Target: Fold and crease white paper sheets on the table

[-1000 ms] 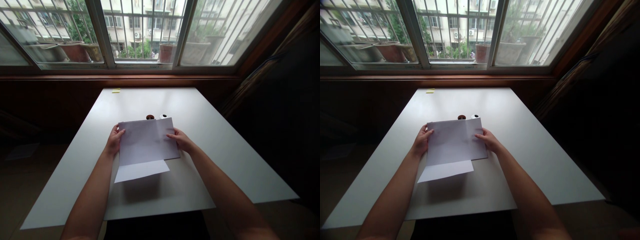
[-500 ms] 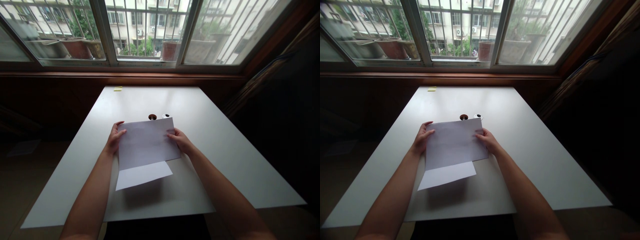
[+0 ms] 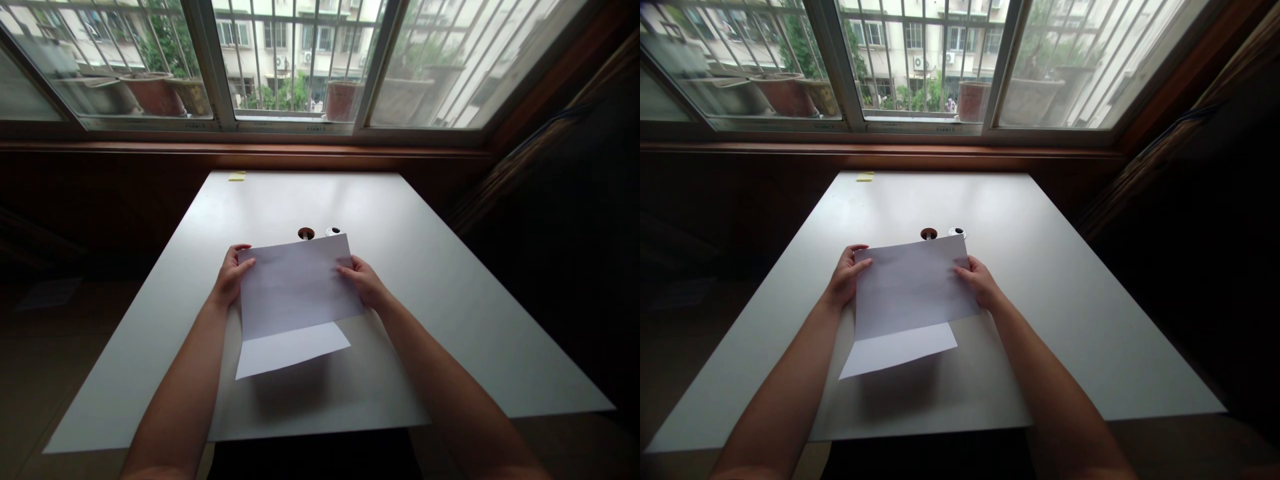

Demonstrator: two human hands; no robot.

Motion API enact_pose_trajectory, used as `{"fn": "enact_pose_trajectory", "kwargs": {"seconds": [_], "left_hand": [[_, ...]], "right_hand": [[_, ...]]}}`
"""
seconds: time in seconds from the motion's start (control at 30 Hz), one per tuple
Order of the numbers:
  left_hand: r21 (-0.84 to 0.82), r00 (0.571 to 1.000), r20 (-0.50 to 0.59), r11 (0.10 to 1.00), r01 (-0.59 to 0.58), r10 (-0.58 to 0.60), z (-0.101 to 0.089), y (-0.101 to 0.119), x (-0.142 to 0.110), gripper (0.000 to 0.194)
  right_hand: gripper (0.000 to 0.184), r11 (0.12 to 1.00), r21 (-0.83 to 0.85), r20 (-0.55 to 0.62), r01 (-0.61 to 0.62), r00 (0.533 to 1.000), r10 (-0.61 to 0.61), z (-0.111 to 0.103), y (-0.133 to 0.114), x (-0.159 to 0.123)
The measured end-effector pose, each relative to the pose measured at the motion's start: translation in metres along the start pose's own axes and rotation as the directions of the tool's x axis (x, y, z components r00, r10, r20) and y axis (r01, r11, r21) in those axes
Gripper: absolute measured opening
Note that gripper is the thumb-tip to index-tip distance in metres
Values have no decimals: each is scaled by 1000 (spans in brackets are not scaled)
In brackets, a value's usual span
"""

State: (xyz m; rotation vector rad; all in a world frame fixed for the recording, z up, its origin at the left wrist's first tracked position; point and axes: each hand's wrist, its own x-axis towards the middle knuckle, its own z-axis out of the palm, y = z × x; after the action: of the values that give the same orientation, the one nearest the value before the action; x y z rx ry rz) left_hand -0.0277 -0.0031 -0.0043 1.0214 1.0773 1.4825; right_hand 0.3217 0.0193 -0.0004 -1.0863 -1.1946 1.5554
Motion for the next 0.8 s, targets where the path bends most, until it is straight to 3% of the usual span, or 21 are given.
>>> {"fn": "enact_pose_trajectory", "kwargs": {"seconds": [0.37,0.8], "left_hand": [[14,1000,6,1000,-8,8,-1,-3,3,49],[18,1000,8,1000,-4,4,-2,-3,4,49]], "right_hand": [[49,1000,-21,-28,2,1000,-3,-4,-1,0],[42,1000,-9,-23,7,1000,-7,-8,1,0]]}}
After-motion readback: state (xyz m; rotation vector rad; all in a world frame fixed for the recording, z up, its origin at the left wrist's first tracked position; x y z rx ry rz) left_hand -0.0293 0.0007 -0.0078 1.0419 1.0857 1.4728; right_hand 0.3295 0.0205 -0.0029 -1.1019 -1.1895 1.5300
